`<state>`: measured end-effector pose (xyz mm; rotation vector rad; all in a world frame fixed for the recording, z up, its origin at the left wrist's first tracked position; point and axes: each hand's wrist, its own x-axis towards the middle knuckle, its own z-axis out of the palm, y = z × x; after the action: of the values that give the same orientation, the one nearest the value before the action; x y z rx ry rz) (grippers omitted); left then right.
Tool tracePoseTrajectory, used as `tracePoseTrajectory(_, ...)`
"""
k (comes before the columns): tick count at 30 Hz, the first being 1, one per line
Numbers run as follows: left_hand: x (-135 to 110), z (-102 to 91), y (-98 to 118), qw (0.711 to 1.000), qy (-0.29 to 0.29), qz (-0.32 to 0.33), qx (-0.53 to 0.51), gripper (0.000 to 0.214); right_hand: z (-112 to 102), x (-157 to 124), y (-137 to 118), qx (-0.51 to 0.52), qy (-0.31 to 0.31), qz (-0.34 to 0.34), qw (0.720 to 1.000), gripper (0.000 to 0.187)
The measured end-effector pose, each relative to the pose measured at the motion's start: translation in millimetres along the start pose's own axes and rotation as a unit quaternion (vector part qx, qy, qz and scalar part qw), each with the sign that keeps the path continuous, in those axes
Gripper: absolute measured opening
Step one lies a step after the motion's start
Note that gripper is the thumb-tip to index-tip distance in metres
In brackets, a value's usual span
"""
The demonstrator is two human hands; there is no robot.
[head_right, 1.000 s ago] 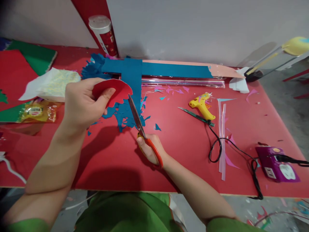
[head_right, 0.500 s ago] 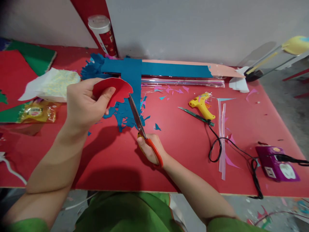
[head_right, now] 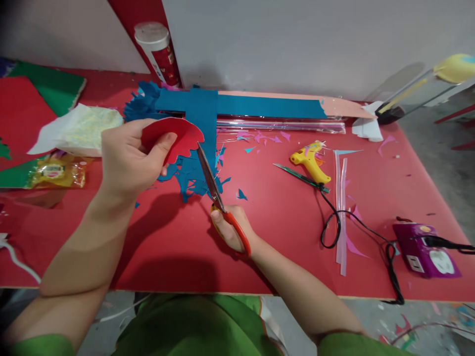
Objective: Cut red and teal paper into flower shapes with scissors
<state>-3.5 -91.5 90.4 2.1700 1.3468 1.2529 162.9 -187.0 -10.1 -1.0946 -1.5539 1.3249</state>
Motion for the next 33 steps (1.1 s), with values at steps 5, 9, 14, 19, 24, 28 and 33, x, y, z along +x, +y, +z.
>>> tracePoseTrajectory(5,-2,4.4,-6,1.000,0.001,0.000,-0.023,0.020,2,-2,0,0.035,0.000,0.008,0.999,0.052)
tracePoseTrajectory(9,-4,10.7,-6,0.999,0.014,-0.014,-0.038,0.022,5,-4,2,0.096,0.002,0.021,0.995,0.052)
tracePoseTrajectory(14,-4,13.9,0,0.998,0.049,-0.019,-0.020,0.017,9,-4,5,0.150,0.010,0.024,0.988,0.051)
tracePoseTrajectory(19,-3,11.9,-1,0.999,0.034,-0.013,-0.023,0.019,7,-4,4,0.131,0.005,0.032,0.991,0.052)
tracePoseTrajectory(24,-4,9.3,-5,0.999,0.019,-0.017,-0.036,0.022,4,-4,3,0.066,0.005,0.019,0.998,0.054)
tracePoseTrajectory(28,-4,6.4,-5,0.999,0.015,-0.013,-0.028,0.022,3,-3,0,0.041,0.008,0.016,0.999,0.054)
tracePoseTrajectory(33,-3,1.9,-3,1.000,0.004,0.000,-0.013,0.022,1,-2,-2,0.015,0.003,0.020,1.000,0.054)
